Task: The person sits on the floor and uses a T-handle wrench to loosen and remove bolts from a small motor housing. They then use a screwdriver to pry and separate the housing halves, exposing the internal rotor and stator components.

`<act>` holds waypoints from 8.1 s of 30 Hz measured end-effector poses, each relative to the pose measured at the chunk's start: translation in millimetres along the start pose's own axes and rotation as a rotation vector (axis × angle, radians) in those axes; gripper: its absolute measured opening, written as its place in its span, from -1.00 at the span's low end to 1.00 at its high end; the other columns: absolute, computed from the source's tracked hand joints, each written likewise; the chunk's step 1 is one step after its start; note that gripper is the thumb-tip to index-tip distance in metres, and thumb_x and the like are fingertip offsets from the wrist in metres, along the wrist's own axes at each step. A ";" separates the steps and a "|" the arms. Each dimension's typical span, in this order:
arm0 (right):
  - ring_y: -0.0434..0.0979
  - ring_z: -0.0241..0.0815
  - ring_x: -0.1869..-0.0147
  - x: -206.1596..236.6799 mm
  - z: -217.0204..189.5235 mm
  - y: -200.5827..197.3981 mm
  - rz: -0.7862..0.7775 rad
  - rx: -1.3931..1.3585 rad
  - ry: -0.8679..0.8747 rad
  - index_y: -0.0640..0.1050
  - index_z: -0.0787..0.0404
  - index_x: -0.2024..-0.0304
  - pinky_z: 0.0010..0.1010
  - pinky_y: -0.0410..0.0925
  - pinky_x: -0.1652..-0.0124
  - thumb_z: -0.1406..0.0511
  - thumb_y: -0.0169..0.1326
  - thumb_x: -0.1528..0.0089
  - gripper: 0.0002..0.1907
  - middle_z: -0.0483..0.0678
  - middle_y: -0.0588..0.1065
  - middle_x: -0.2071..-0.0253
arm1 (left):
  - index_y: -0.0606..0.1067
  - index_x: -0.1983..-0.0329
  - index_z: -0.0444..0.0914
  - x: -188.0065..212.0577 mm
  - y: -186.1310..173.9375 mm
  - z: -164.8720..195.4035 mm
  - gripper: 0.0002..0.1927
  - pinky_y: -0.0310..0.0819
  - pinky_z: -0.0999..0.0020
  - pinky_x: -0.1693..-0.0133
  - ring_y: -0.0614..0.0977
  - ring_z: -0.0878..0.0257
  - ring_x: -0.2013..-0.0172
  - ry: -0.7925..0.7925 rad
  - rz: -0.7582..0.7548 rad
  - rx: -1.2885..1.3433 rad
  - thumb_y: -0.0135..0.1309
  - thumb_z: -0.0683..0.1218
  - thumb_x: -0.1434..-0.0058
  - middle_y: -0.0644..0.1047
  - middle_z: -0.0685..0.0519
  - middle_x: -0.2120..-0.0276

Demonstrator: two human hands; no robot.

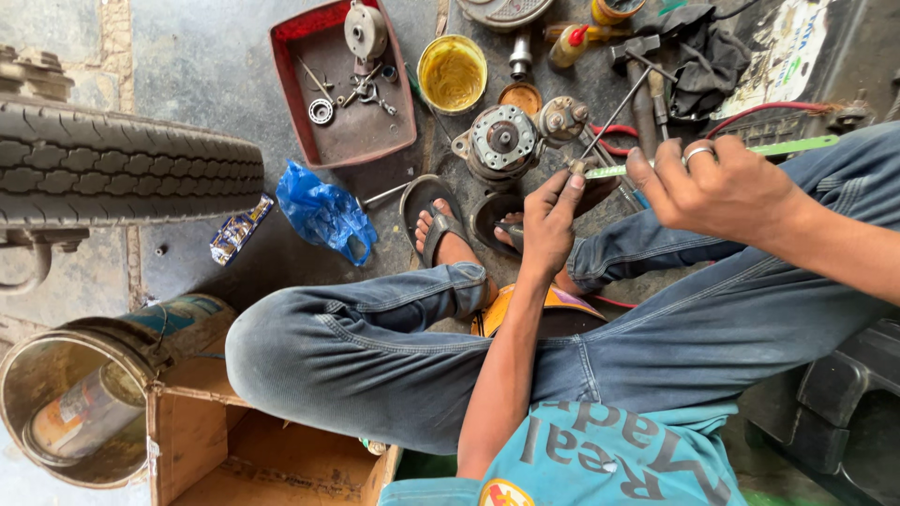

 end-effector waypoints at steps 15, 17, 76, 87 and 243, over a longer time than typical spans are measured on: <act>0.58 -0.13 -0.02 -6.3 40.9 -35.6 0.284 -0.352 -0.202 0.59 -0.07 -0.05 -0.32 0.43 0.02 0.34 0.06 -0.25 -0.68 -0.12 0.53 0.03 | 0.48 -0.12 -0.53 3.0 5.8 7.6 -0.60 0.51 -0.01 -0.21 0.66 -0.10 -0.03 -0.137 0.010 0.310 -0.02 -0.08 -0.42 0.60 -0.29 0.01; 0.59 -0.17 -0.02 -10.7 22.1 -35.3 0.295 -0.141 -0.315 0.61 -0.10 -0.04 -0.27 0.43 -0.07 0.35 0.09 -0.20 -0.62 -0.19 0.54 0.07 | 0.50 -0.09 -0.50 0.2 2.3 6.1 -0.59 0.54 0.00 -0.16 0.69 -0.06 0.01 -0.184 -0.008 0.258 -0.02 -0.05 -0.38 0.62 -0.21 0.04; 0.61 0.03 -0.05 -34.8 -8.8 -39.1 0.324 -0.239 -0.343 0.61 0.32 0.12 -0.24 0.49 0.01 0.43 0.13 0.02 -0.63 0.02 0.56 0.09 | 0.59 0.37 -0.41 -12.4 -24.3 0.3 -0.66 0.30 0.49 0.27 0.43 0.44 0.34 -0.025 0.143 -0.234 0.17 -0.01 -0.35 0.51 0.17 0.41; 0.64 0.00 0.01 -24.2 -6.9 -20.6 0.408 -0.216 -0.460 0.60 0.25 0.21 -0.25 0.52 0.02 0.47 0.16 -0.03 -0.74 -0.01 0.58 0.15 | 0.64 0.19 -0.45 -11.7 -17.8 -0.8 -0.66 0.38 0.51 0.19 0.49 0.45 0.26 -0.073 0.108 -0.204 0.12 -0.03 -0.41 0.57 0.18 0.31; 0.58 0.04 -0.10 -38.1 1.3 -34.9 0.326 -0.213 -0.447 0.60 0.26 0.10 -0.23 0.46 -0.02 0.44 0.15 0.02 -0.61 0.03 0.57 0.03 | 0.60 0.10 -0.45 -27.4 -32.9 -18.1 -0.59 0.43 0.37 -0.05 0.57 0.30 0.09 -0.013 0.000 -0.261 0.08 0.04 -0.39 0.63 -0.01 0.19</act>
Point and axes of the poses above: each hand's wrist, its own x-axis away from the middle knuckle, its own y-axis out of the palm, z = x × y, the point moved 8 cm from there along -x, towards the middle knuckle
